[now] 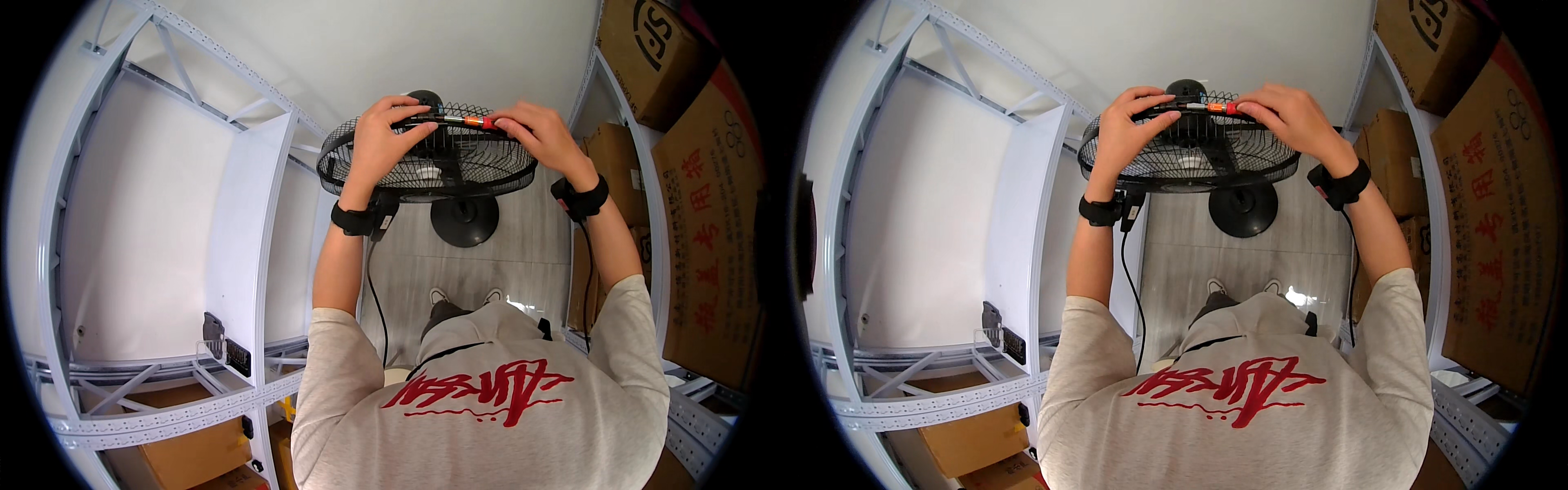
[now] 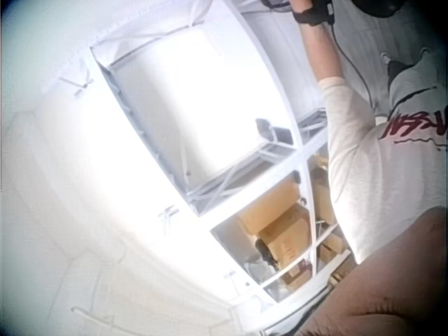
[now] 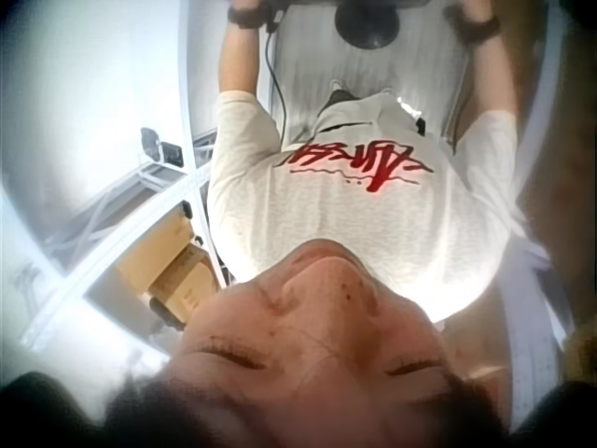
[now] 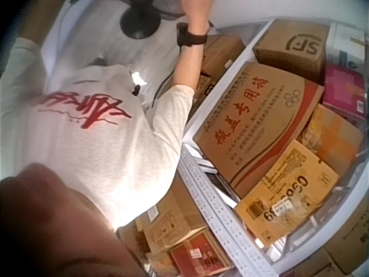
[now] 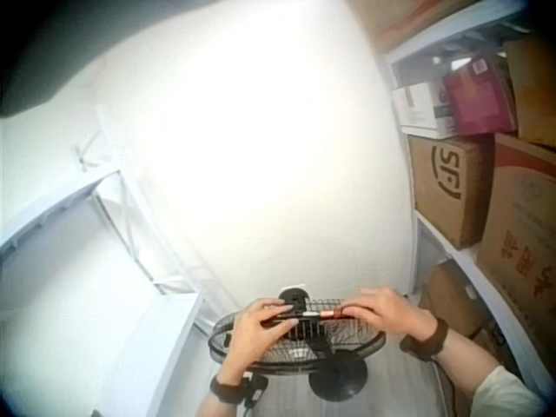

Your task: The person assembles a standing fan by attaching the front grille, securing it with a screwdriver, and adjusting the neck joint. The person uses a screwdriver to tighten screws on the fan's grille and neck.

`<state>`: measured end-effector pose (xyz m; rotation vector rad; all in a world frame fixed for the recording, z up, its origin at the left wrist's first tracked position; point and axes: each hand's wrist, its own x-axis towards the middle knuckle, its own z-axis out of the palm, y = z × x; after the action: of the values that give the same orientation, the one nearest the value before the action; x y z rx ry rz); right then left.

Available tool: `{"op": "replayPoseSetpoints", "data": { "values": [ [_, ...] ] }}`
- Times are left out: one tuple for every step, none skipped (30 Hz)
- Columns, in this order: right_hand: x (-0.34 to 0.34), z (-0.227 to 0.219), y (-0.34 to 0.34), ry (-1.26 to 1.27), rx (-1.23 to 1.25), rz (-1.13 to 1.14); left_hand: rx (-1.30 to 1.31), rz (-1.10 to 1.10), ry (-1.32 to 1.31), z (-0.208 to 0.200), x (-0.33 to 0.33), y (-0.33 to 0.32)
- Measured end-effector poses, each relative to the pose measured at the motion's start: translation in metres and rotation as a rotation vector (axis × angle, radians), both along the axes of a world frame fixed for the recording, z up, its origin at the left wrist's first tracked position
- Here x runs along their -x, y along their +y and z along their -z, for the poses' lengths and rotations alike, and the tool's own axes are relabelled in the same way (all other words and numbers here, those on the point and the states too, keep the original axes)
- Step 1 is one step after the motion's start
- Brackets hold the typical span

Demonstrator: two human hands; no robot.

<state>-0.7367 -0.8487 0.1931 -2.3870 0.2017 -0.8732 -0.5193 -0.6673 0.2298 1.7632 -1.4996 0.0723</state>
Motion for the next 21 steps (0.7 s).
{"op": "replayPoseSetpoints", "data": {
  "values": [
    [-0.003,-0.001,0.001,0.025,-0.150,-0.027,-0.005,0.002,0.009,0.001,0.000,0.001],
    [-0.004,-0.003,0.002,0.050,-0.300,-0.054,-0.010,0.004,0.018,0.001,-0.001,0.001],
    [-0.001,-0.006,0.004,0.065,-0.225,-0.048,-0.014,0.007,0.027,0.002,-0.001,0.002],
    [0.000,-0.012,0.006,0.076,-0.150,-0.046,-0.011,0.009,0.028,0.002,-0.002,0.003],
    [0.000,-0.015,0.008,0.086,-0.075,-0.044,-0.008,0.011,0.029,0.003,-0.003,0.004],
    [-0.003,-0.012,0.008,-0.001,-0.009,-0.046,-0.006,0.013,0.030,0.003,-0.004,0.005],
    [-0.004,-0.007,0.008,-0.085,0.060,-0.040,-0.004,0.015,0.030,0.003,-0.003,0.004],
    [-0.005,-0.004,0.008,-0.170,0.129,-0.034,-0.002,0.017,0.029,0.002,-0.002,0.003],
    [-0.005,-0.002,0.007,-0.196,0.169,-0.011,0.000,0.018,0.029,0.002,-0.001,0.002],
    [-0.005,0.000,0.005,-0.226,0.206,0.009,0.003,0.014,0.022,0.002,-0.001,0.002],
    [-0.006,0.002,0.004,-0.255,0.244,0.030,0.007,0.010,0.015,0.002,-0.002,0.002],
    [-0.006,0.006,0.002,-0.173,0.123,0.022,0.011,0.007,0.008,0.002,-0.003,0.002],
    [-0.006,0.009,0.002,-0.089,0.001,0.014,0.002,0.006,0.011,0.002,-0.003,0.003],
    [-0.005,0.010,0.001,-0.005,-0.121,0.008,-0.006,0.005,0.015,0.002,-0.003,0.003],
    [-0.004,0.008,-0.001,0.061,-0.228,0.009,-0.015,0.004,0.018,0.002,-0.003,0.003],
    [-0.004,-0.002,0.002,0.128,-0.336,0.006,-0.015,0.006,0.019,0.002,-0.003,0.004],
    [-0.005,-0.007,0.004,0.196,-0.445,0.004,-0.015,0.008,0.020,0.002,-0.003,0.005],
    [-0.006,-0.007,0.006,0.122,-0.322,-0.012,-0.016,0.009,0.021,0.002,-0.003,0.006],
    [-0.006,-0.009,0.007,0.046,-0.194,-0.026,-0.016,0.010,0.027,0.002,-0.003,0.006],
    [-0.006,-0.010,0.008,-0.029,-0.067,-0.040,-0.017,0.011,0.033,0.002,-0.003,0.005],
    [-0.006,-0.009,0.007,-0.061,-0.003,-0.034,-0.018,0.010,0.039,0.001,-0.003,0.005]
  ]
}}
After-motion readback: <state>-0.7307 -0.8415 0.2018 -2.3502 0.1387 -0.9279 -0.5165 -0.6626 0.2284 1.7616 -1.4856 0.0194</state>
